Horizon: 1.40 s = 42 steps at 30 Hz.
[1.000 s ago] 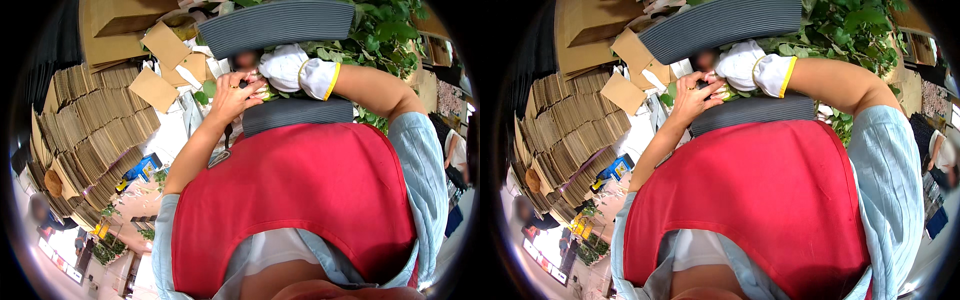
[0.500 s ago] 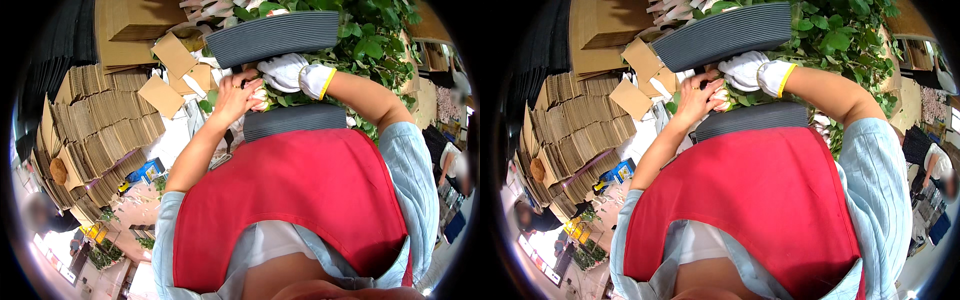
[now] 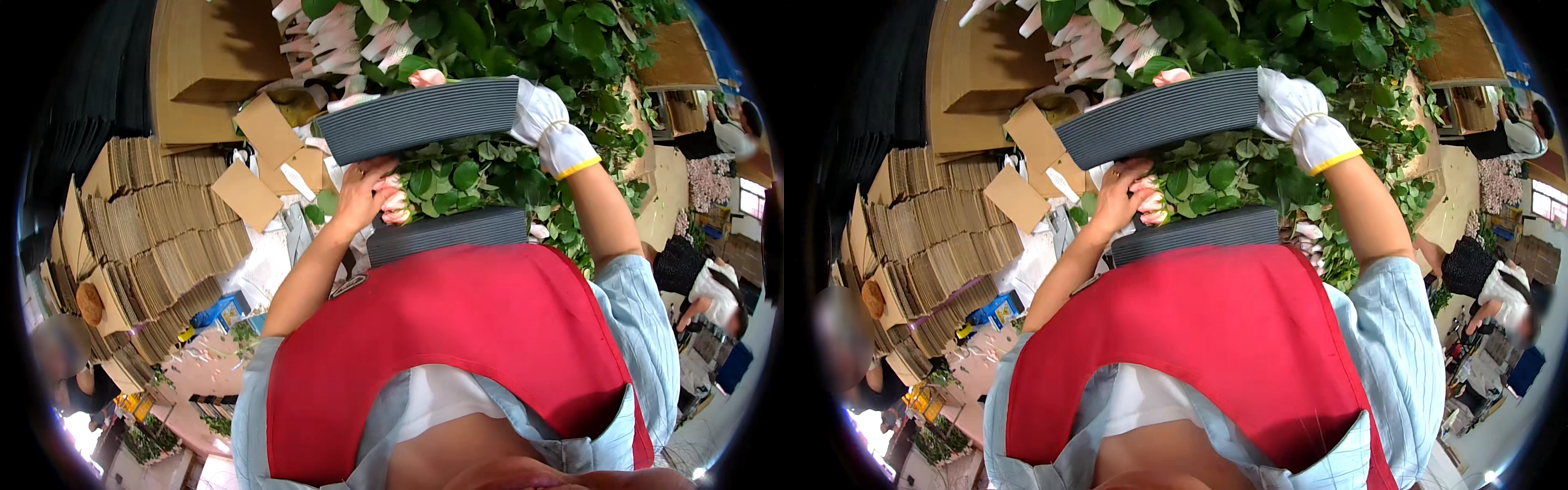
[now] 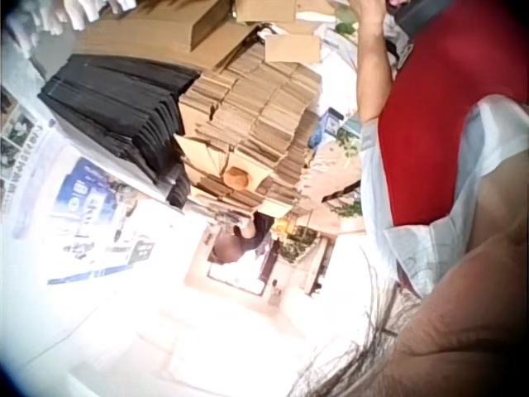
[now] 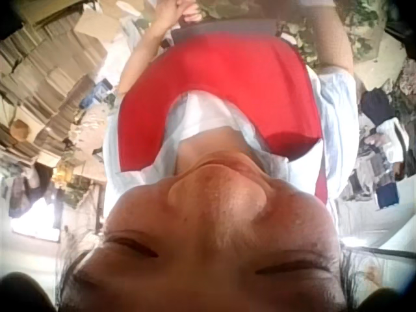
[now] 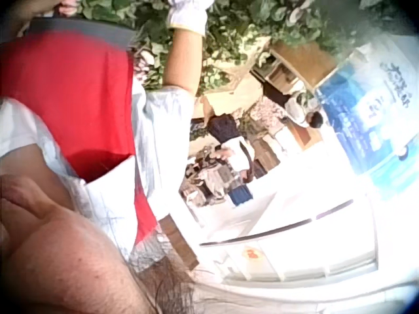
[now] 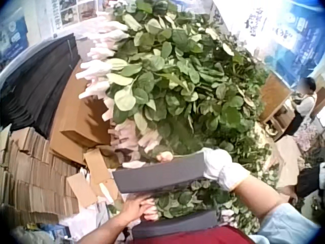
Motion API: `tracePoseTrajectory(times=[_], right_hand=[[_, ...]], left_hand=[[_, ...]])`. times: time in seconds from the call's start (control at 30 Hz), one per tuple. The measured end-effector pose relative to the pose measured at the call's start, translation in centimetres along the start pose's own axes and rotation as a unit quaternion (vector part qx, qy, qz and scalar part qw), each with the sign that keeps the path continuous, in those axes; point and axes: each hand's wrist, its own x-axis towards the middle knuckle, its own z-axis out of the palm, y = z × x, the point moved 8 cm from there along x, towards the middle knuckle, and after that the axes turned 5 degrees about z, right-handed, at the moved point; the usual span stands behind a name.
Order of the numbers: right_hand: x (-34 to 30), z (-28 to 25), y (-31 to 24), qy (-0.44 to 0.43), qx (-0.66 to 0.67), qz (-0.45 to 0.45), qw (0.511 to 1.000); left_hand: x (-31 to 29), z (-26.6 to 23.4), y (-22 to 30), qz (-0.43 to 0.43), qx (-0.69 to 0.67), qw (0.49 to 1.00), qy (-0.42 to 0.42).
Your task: The person selects roses from a large bundle, arranges them into a specific corrugated gray sleeve, adds a small piece of cardboard for support, and secures the package.
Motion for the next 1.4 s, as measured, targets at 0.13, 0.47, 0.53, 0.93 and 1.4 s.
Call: tracePoseTrajectory(times=[0.13, 0.47, 0.53, 0.93, 1.4], right_hand=[[-0.1, -7.5, 3.7, 0.254, -0.004, -0.076, 0.964], [-7.5, -1.8, -9.0, 0.043, -0.034, -0.309, 0.949], [-5.9, 3.4, -7.8, 0.225, 0.002, -0.350, 0.909], [-4.5, 8.7, -7.7, 0.145, -0.146, -0.331, 0.921], [-12.3, -8.5, -11.0, 0.020, 0.161, -0.441, 0.882]], left_hand=[[-0.3, -0.3, -0.8, -0.041, 0.005, 0.999, -0.031], [-0.7, 1.2, -3.6, -0.062, 0.013, 0.997, -0.038], [0.4, 0.0, -0.7, -0.024, 0.053, 0.998, -0.022], [-1.8, -0.2, 2.2, -0.023, 0.292, 0.956, 0.030], [-3.5, -6.5, -0.4, -0.183, -0.143, 0.970, 0.077]])
